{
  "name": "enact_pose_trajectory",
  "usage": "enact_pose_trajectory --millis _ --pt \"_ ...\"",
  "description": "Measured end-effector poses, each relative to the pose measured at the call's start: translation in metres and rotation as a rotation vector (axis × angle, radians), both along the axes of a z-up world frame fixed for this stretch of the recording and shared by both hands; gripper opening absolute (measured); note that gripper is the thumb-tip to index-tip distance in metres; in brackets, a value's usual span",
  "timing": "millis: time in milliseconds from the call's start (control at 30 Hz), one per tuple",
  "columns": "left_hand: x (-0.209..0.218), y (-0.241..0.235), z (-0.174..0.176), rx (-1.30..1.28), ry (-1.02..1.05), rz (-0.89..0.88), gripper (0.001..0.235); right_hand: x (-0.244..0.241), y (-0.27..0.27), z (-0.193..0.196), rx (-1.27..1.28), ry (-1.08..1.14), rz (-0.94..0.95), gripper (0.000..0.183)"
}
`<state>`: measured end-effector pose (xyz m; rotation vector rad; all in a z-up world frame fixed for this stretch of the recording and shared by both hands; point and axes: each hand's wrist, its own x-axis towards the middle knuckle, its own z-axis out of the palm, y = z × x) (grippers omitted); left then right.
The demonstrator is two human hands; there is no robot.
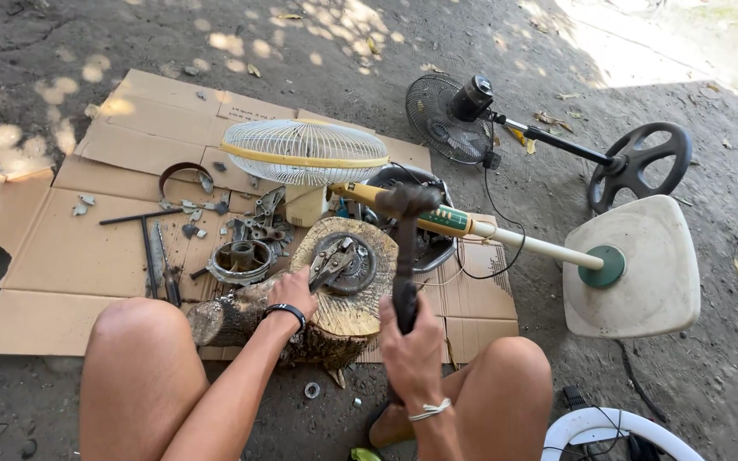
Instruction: Disassembling a fan motor assembly using a hammer and wrench on a wooden block.
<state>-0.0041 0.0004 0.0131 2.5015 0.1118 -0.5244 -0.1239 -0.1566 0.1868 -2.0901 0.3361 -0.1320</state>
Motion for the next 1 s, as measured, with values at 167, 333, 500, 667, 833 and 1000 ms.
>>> enact_pose_trajectory --millis 167,333,500,667,833,1000 --pt "-0.003 -0.001 0.000 0.026 -0.039 -0.018 0.021 0.025 0.005 0.055 0.061 -0.337 0.077 0.024" --pt "0.007 -0.001 -0.029 -0.002 0.000 -0.041 0.028 0.044 0.001 -0.007 -0.104 -0.490 -0.020 0.019" --pt "0.009 0.000 -0.033 -0.013 -0.004 -0.009 0.028 0.039 -0.032 -0.083 -0.226 0.287 0.010 0.024" --pt "0.005 0.001 -0.059 0.128 -0.086 -0.099 0.029 0.011 -0.034 -0.045 -0.116 0.372 -0.057 0.023" --pt "0.003 0.004 -0.018 0.090 -0.118 -0.123 0.018 0.010 -0.021 -0.032 0.166 0.511 -0.131 0.015" --pt "-0.002 0.004 -0.019 -0.001 -0.148 -0.041 0.022 0.000 -0.021 -0.015 0.357 0.486 -0.167 0.016"
